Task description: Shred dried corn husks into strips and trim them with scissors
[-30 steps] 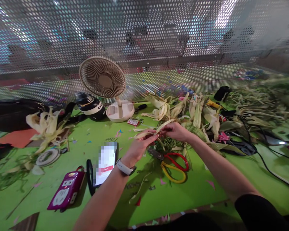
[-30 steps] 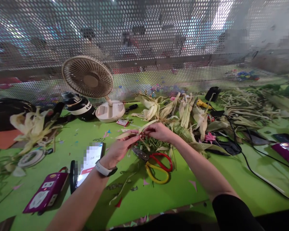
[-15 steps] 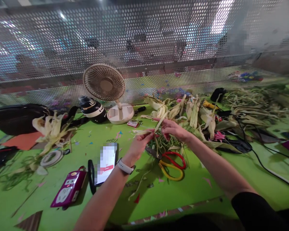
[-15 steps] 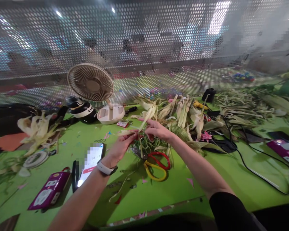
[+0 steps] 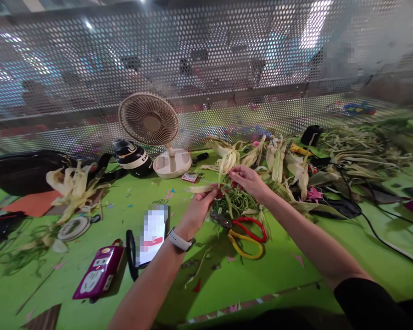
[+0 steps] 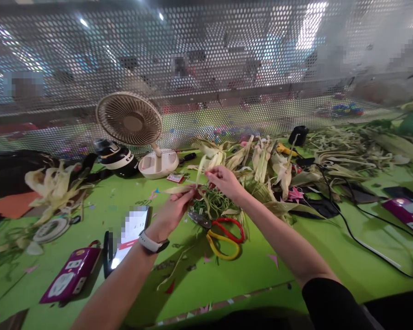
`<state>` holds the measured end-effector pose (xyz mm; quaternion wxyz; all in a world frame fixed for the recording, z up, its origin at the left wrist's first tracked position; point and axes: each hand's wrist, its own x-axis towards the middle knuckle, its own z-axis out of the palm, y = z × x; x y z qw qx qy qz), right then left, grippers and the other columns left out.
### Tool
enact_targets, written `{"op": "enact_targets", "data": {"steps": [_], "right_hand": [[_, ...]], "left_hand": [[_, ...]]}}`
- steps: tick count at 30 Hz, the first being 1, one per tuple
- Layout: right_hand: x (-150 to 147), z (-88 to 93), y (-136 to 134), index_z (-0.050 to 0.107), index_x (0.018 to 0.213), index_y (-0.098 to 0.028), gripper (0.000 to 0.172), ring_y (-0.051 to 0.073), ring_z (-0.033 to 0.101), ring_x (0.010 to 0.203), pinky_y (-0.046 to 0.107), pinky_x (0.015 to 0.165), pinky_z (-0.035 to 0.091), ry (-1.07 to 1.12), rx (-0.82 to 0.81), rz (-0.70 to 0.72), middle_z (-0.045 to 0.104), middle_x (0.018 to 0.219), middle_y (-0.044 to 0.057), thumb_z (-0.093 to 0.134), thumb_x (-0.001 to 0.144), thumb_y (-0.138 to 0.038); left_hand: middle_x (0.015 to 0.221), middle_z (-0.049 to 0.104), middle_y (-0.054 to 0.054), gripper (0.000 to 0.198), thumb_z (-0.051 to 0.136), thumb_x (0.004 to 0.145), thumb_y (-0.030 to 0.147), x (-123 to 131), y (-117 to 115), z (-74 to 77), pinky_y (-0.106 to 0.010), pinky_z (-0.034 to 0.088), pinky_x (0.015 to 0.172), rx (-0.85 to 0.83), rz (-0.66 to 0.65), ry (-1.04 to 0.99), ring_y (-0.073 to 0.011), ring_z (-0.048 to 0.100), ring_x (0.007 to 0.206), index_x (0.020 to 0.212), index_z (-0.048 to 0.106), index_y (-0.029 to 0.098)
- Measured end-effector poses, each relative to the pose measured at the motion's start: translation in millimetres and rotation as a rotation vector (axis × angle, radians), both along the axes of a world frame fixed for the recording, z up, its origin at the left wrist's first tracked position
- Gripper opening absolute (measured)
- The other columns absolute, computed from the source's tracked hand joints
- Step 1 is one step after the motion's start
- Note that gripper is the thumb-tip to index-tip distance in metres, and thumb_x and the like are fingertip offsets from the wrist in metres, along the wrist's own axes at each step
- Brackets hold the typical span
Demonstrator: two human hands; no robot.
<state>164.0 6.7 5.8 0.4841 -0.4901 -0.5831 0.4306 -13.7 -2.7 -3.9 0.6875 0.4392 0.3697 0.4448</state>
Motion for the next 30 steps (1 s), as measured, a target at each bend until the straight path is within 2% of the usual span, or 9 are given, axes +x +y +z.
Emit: {"op": "enact_targets", "data": {"steps": [3,5,11,17,21,24,25,27,30], "right_hand": [[-3.3,-1.5,-3.2,0.055,0.071,-0.016,0.047,0.009,0.044,0.055,0.021,0.049,0.031,-0.236,0.033,0.041,0.049,0.059,-0.003,0.049,0.083,-0.061],[-8.9,-3.5,-7.0,0.053,0.069,-0.016,0.045,0.009,0.042,0.055,0.021,0.050,0.029,-0.329,0.024,0.056,0.047,0.059,-0.004,0.049,0.083,-0.059],[-20.7,-8.4,-13.6,0.054,0.078,-0.017,0.031,0.011,0.048,0.053,0.022,0.051,0.035,-0.200,-0.078,0.154,0.054,0.059,-0.003,0.051,0.086,-0.048],[-22.6,-0.6,-19.8,0.058,0.081,-0.016,0.033,0.008,0.042,0.047,0.021,0.046,0.032,-0.120,-0.171,0.272,0.047,0.053,-0.006,0.046,0.089,-0.046],[-14.2,-0.7,-17.3,0.059,0.082,-0.017,0.033,0.008,0.045,0.047,0.020,0.046,0.036,-0.177,-0.232,0.510,0.049,0.057,-0.005,0.044,0.091,-0.045],[2.4,3.0,-11.4,0.061,0.078,-0.017,0.029,0.009,0.050,0.049,0.022,0.050,0.042,-0.342,-0.279,0.720,0.057,0.059,-0.003,0.047,0.091,-0.039],[8.9,6.7,-10.4,0.062,0.075,-0.017,0.026,0.009,0.051,0.049,0.023,0.050,0.041,-0.435,-0.242,0.690,0.058,0.058,-0.002,0.050,0.090,-0.036],[20.3,18.3,-12.1,0.062,0.070,-0.018,0.022,0.010,0.052,0.051,0.024,0.050,0.040,-0.583,-0.080,0.470,0.061,0.060,0.000,0.056,0.086,-0.032],[25.6,40.3,-25.6,0.063,0.081,-0.017,0.027,0.011,0.056,0.054,0.025,0.052,0.041,-0.564,0.021,0.191,0.064,0.068,0.002,0.051,0.089,-0.040]], "left_hand": [[0.083,0.075,-0.002,0.024,0.076,0.066,0.030,-0.5,2.4,1.7,-0.030,0.048,0.081,-0.058,0.101,-0.067,-0.0174,0.067,0.080,0.087,0.073,0.019],[0.083,0.075,-0.002,0.025,0.076,0.065,0.029,-0.3,2.0,3.4,-0.029,0.048,0.082,-0.075,0.139,-0.073,-0.0175,0.067,0.081,0.087,0.073,0.019],[0.087,0.074,-0.003,0.023,0.076,0.066,0.028,1.8,-1.1,5.5,-0.029,0.047,0.085,-0.083,0.178,-0.056,-0.0181,0.066,0.091,0.086,0.073,0.017],[0.089,0.074,-0.002,0.028,0.078,0.063,0.023,0.5,2.1,9.4,-0.022,0.046,0.067,-0.081,0.348,-0.149,-0.0151,0.066,0.088,0.089,0.070,0.019],[0.089,0.074,-0.002,0.019,0.076,0.066,0.021,-7.8,8.2,17.1,-0.017,0.039,0.051,-0.122,0.396,-0.173,-0.0107,0.064,0.080,0.084,0.071,0.018],[0.088,0.074,-0.001,0.014,0.073,0.069,0.019,-12.7,11.2,22.4,-0.016,0.035,0.046,-0.140,0.379,-0.181,-0.0081,0.062,0.070,0.082,0.071,0.019],[0.088,0.074,-0.001,0.013,0.072,0.069,0.019,-13.3,11.4,23.5,-0.017,0.035,0.046,-0.149,0.379,-0.184,-0.0078,0.061,0.067,0.082,0.071,0.019],[0.088,0.074,-0.001,0.012,0.070,0.071,0.017,-13.1,10.8,24.2,-0.018,0.039,0.049,-0.171,0.385,-0.196,-0.0082,0.062,0.066,0.083,0.071,0.019],[0.090,0.074,-0.001,0.012,0.066,0.075,0.016,-10.2,8.5,22.9,-0.019,0.045,0.057,-0.191,0.369,-0.226,-0.0094,0.065,0.071,0.086,0.070,0.018]]}}
